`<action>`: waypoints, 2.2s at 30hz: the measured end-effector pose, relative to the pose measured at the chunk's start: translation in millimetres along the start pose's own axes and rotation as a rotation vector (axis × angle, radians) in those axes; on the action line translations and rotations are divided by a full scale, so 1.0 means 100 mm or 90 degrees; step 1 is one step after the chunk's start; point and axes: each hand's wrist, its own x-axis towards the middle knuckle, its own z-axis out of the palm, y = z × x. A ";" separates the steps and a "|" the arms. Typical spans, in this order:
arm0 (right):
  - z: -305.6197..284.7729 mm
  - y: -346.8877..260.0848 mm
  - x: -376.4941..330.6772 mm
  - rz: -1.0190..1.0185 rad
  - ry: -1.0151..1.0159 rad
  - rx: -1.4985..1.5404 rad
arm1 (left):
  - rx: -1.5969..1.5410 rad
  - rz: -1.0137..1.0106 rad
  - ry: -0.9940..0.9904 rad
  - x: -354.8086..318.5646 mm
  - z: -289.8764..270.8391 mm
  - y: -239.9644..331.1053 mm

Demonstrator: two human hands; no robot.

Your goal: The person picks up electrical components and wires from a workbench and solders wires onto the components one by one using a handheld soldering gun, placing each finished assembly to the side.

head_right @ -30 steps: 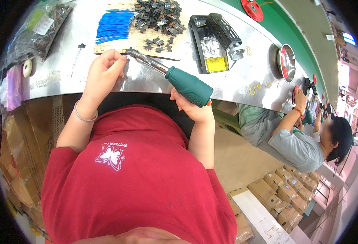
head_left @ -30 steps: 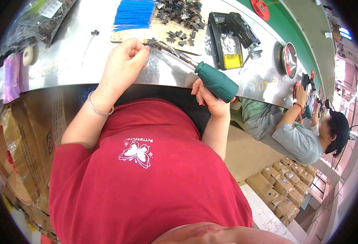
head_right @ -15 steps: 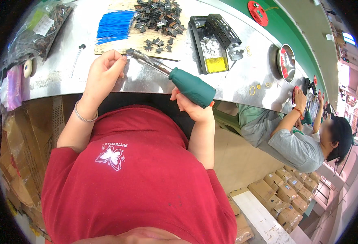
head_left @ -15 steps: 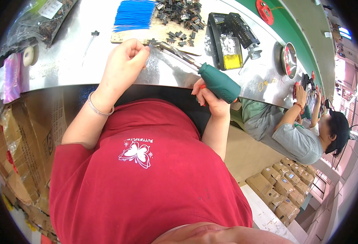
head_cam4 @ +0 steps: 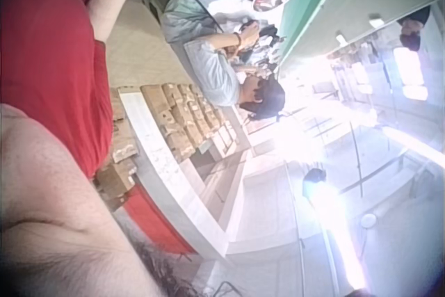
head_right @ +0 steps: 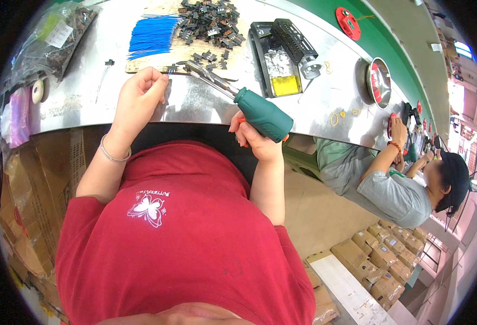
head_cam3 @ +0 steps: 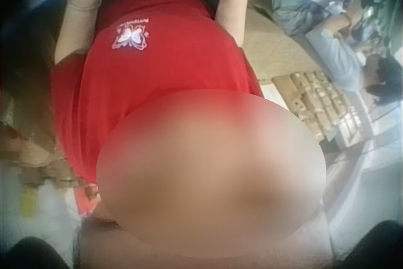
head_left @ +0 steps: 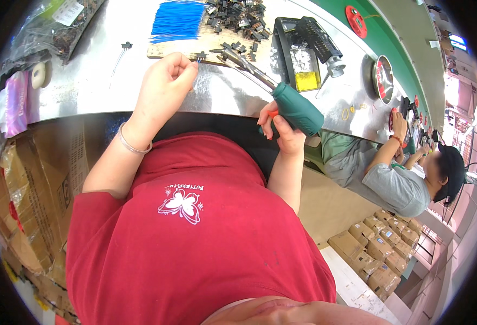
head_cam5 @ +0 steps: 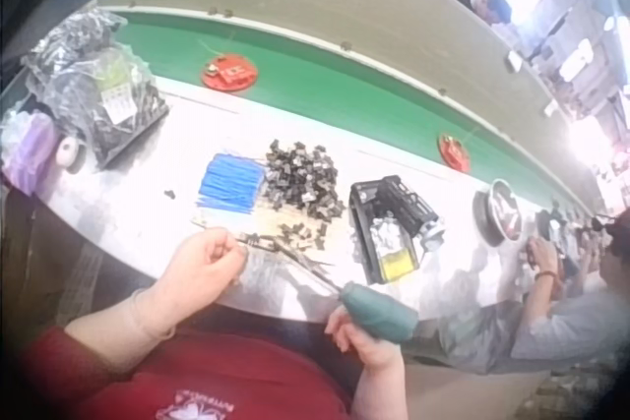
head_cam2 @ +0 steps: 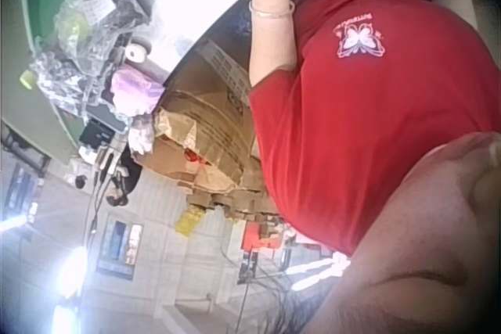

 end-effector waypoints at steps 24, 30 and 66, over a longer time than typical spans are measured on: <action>-0.06 0.06 0.00 -0.078 -0.022 0.020 | 0.531 0.089 0.259 -0.15 -0.90 0.21; -0.09 0.06 0.02 -0.115 -0.032 0.115 | 0.493 0.390 0.257 -0.13 -0.65 0.34; -0.09 0.05 0.02 -0.088 -0.016 0.102 | 0.558 0.506 0.049 0.32 -0.38 0.38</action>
